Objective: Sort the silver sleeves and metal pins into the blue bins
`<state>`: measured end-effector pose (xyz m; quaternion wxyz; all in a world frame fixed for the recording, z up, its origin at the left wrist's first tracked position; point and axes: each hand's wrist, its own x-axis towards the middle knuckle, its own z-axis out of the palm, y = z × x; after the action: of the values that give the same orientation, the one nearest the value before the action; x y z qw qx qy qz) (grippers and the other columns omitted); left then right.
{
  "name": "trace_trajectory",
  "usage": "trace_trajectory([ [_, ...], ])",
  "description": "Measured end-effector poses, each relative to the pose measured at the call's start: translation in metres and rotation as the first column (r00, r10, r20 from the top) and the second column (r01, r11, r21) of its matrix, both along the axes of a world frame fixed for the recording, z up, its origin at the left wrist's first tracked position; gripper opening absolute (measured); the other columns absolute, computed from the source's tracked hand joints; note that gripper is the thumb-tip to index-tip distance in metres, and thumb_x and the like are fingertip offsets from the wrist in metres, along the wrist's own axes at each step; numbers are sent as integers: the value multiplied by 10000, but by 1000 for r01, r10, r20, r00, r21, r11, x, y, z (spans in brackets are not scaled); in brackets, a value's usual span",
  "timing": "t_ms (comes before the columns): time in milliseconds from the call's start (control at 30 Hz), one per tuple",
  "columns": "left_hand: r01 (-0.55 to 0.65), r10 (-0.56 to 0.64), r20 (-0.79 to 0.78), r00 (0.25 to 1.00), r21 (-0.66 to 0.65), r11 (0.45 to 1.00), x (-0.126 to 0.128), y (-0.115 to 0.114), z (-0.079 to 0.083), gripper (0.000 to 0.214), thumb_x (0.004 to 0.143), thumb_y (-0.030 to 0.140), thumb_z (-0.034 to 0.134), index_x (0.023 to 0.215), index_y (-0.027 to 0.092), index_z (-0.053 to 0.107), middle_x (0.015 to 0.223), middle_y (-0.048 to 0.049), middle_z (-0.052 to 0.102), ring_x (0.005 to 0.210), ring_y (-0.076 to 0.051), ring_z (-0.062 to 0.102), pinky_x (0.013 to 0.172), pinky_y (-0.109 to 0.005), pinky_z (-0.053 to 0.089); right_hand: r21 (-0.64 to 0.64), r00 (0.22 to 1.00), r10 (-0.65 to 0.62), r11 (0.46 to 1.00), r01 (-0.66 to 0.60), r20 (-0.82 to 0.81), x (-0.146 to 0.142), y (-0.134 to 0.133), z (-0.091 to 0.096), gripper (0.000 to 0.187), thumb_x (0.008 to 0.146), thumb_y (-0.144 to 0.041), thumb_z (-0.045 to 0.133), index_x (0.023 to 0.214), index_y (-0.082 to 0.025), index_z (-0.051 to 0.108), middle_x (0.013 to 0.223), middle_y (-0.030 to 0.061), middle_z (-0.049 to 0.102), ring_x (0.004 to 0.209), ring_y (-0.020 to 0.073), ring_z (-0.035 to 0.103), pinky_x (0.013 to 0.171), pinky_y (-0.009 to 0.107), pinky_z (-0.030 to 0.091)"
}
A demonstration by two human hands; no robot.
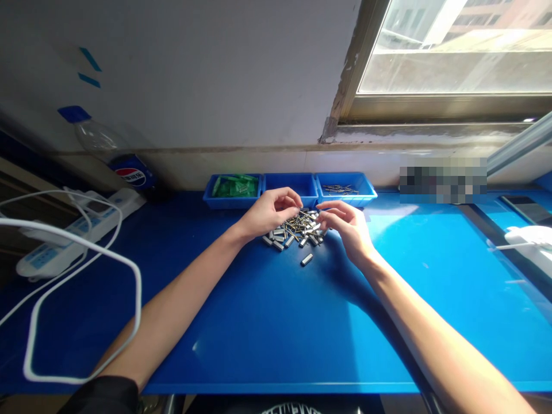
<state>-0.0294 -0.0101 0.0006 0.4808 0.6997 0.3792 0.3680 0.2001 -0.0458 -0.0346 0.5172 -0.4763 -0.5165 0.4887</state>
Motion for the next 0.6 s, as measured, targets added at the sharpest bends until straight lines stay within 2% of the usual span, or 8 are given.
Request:
trace_trajectory([
  [133, -11, 16, 60, 998, -76, 997, 2, -1, 1, 139, 849, 251, 769, 942, 161, 719, 878, -34, 761, 831, -164, 722, 790, -274, 547, -71, 987, 117, 990, -126, -113, -1, -2, 3, 245, 789, -389, 905, 1008, -299, 841, 870, 33, 839, 715, 233, 720, 829, 458, 629],
  [233, -37, 43, 71, 997, -89, 995, 3, -1, 1, 136, 834, 233, 773, 937, 159, 723, 874, -31, 762, 829, -159, 717, 796, -274, 546, -103, 972, 141, 981, -162, -189, -1, -3, 5, 279, 742, -402, 958, 987, -320, 854, 883, 32, 851, 748, 251, 746, 857, 471, 641],
  [333, -52, 59, 71, 996, -99, 994, 4, -1, -1, 149, 823, 238, 782, 938, 162, 727, 864, -28, 761, 820, -159, 717, 784, -272, 542, -119, 969, 134, 980, -161, -209, -2, -4, 6, 296, 704, -432, 1001, 939, -323, 858, 886, 35, 856, 773, 265, 765, 887, 486, 651],
  [500, -43, 50, 65, 997, -101, 994, 6, -1, -4, 182, 822, 271, 792, 953, 166, 723, 876, -32, 771, 817, -163, 728, 772, -270, 547, -94, 977, 124, 985, -142, -174, -4, -4, 4, 317, 715, -463, 1016, 926, -290, 856, 891, 32, 855, 822, 266, 788, 919, 470, 652],
  [600, -58, 58, -2, 998, -61, 996, 6, -1, -6, 179, 841, 291, 775, 967, 176, 720, 869, -36, 778, 808, -179, 739, 761, -282, 562, -78, 989, 74, 993, -84, -132, -3, -2, 1, 316, 719, -462, 1011, 922, -278, 853, 864, 39, 841, 839, 280, 791, 944, 492, 652],
])
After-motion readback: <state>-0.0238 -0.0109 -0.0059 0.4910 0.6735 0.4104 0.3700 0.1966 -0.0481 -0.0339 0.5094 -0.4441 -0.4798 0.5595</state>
